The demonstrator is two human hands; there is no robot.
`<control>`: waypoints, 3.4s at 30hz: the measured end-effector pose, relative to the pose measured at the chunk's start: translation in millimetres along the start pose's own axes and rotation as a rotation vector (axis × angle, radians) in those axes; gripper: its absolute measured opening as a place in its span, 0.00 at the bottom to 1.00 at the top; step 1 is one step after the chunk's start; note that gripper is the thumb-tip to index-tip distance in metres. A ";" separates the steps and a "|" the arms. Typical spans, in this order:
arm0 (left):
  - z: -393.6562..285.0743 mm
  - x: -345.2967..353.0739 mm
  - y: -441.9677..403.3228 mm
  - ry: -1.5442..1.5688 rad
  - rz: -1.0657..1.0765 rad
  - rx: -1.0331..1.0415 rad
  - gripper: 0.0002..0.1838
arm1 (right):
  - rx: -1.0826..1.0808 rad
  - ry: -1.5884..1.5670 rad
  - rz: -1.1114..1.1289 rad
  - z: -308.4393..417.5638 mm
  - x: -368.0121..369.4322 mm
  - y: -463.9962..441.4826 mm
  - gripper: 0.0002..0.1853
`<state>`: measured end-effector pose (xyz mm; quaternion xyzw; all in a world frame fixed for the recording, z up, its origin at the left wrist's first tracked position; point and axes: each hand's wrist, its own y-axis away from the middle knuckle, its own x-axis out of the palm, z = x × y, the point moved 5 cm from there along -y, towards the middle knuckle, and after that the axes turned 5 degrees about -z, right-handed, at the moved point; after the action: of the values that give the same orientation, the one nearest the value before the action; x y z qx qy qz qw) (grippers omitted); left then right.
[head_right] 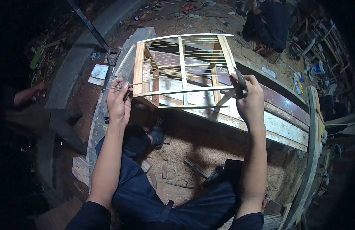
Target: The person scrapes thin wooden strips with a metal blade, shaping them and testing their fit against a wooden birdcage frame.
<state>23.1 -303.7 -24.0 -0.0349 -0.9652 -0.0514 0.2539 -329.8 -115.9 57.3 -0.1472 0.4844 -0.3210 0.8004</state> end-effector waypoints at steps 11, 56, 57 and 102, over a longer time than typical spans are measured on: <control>4.4 -3.9 -0.8 0.040 0.009 -0.026 0.22 | 0.045 0.031 0.008 -2.5 1.6 0.4 0.19; -39.8 9.2 15.9 -0.933 -0.216 0.698 0.37 | 0.057 0.027 0.019 -3.3 2.4 1.0 0.17; -48.2 20.5 22.0 -1.048 -0.119 0.857 0.27 | 0.047 0.023 0.015 -3.3 2.3 1.2 0.18; -65.3 37.3 108.5 -0.908 0.234 0.363 0.08 | 0.010 -0.077 -0.332 25.0 -51.3 45.0 0.20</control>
<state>32.6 -202.2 59.8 -0.1172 -0.9612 0.1667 -0.1859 -308.0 -50.3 79.8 -0.2336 0.4207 -0.4455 0.7550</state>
